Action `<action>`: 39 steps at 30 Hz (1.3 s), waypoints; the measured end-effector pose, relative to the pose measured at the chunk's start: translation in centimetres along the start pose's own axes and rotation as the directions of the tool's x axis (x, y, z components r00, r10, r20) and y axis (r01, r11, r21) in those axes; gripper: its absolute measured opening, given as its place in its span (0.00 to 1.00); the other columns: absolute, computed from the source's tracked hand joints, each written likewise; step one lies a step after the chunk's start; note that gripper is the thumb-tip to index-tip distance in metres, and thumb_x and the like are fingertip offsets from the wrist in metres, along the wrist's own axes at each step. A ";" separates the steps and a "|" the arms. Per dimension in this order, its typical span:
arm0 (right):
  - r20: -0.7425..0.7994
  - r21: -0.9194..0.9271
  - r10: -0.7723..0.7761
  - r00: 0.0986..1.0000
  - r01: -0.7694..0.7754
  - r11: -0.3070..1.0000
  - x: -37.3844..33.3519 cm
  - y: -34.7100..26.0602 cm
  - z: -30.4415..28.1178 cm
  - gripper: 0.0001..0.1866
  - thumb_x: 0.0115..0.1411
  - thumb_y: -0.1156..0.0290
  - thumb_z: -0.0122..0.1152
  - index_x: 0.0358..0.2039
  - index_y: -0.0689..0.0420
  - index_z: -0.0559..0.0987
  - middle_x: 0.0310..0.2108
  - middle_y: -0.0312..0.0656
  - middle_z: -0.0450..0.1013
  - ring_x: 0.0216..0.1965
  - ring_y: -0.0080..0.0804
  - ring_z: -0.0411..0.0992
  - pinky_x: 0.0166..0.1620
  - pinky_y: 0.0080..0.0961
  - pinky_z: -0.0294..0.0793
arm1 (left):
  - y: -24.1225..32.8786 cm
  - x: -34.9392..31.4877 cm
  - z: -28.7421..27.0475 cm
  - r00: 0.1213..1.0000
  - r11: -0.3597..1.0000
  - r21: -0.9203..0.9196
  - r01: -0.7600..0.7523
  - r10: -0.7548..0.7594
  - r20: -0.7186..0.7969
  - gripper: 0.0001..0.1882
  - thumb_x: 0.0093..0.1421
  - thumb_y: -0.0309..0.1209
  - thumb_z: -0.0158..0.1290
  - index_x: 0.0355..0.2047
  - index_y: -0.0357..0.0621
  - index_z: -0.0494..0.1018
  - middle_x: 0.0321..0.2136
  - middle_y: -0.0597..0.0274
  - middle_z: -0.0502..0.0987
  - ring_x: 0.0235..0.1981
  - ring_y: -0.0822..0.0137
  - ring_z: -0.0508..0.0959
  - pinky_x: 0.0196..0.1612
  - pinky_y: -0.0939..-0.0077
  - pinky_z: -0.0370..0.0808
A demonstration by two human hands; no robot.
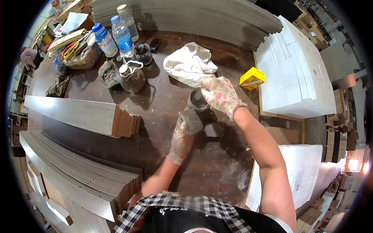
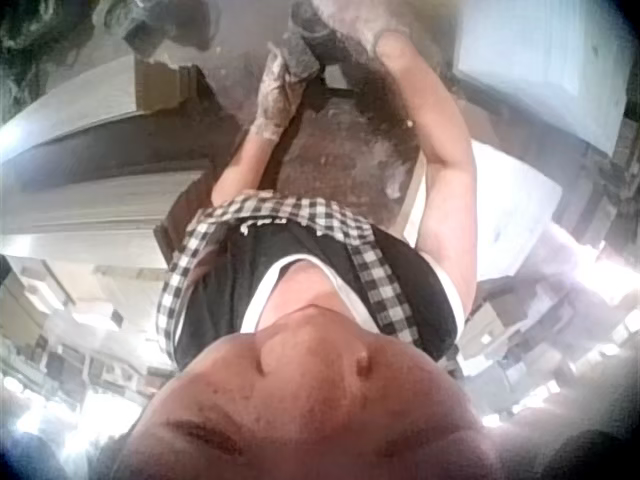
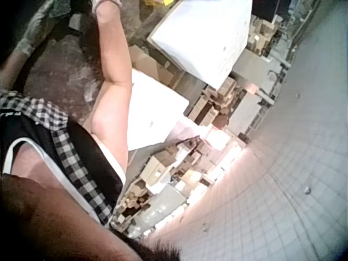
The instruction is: The person applies a liquid from a container to a sponge and wipes the edges of long wooden boards by hand, alternating between rubbing with the sponge and a cloth.
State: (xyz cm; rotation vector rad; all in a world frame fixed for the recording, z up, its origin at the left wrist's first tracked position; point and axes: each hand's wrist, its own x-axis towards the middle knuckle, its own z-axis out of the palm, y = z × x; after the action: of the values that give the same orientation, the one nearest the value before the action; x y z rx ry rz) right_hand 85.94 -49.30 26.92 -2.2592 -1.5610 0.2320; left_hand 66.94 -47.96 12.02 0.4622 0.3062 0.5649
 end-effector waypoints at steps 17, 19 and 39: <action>0.067 -0.092 0.059 0.996 -0.053 0.994 -0.8 2.6 0.9 0.11 0.62 0.62 0.57 0.37 0.56 0.79 0.31 0.54 0.77 0.38 0.58 0.75 0.42 0.51 0.73 | 0.7 -0.8 1.3 0.999 0.999 0.015 -0.039 0.039 -0.012 0.24 0.74 0.40 0.43 0.66 0.46 0.63 0.62 0.62 0.69 0.62 0.61 0.68 0.65 0.58 0.65; 0.173 -0.171 0.104 0.979 -0.074 0.983 -0.8 1.9 0.5 0.13 0.63 0.60 0.56 0.39 0.56 0.79 0.34 0.54 0.78 0.39 0.58 0.75 0.43 0.50 0.73 | 0.8 -0.9 1.3 0.999 0.999 0.023 -0.028 0.028 -0.018 0.23 0.74 0.40 0.42 0.65 0.46 0.63 0.62 0.62 0.69 0.62 0.61 0.68 0.65 0.57 0.65; 0.259 0.782 0.373 0.891 -0.420 0.459 -6.1 5.0 0.6 0.06 0.67 0.69 0.56 0.36 0.56 0.79 0.20 0.29 0.71 0.18 0.14 0.65 0.21 0.16 0.61 | 2.1 -1.3 2.5 0.997 0.995 -0.101 0.005 -0.012 -0.073 0.20 0.74 0.31 0.43 0.65 0.45 0.63 0.60 0.58 0.71 0.59 0.57 0.73 0.63 0.54 0.73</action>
State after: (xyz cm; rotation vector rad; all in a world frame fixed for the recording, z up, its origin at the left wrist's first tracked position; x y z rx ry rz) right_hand 87.80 -56.36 23.88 -1.7497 -0.6131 0.9510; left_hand 65.94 -47.96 15.42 0.3425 0.3481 0.5873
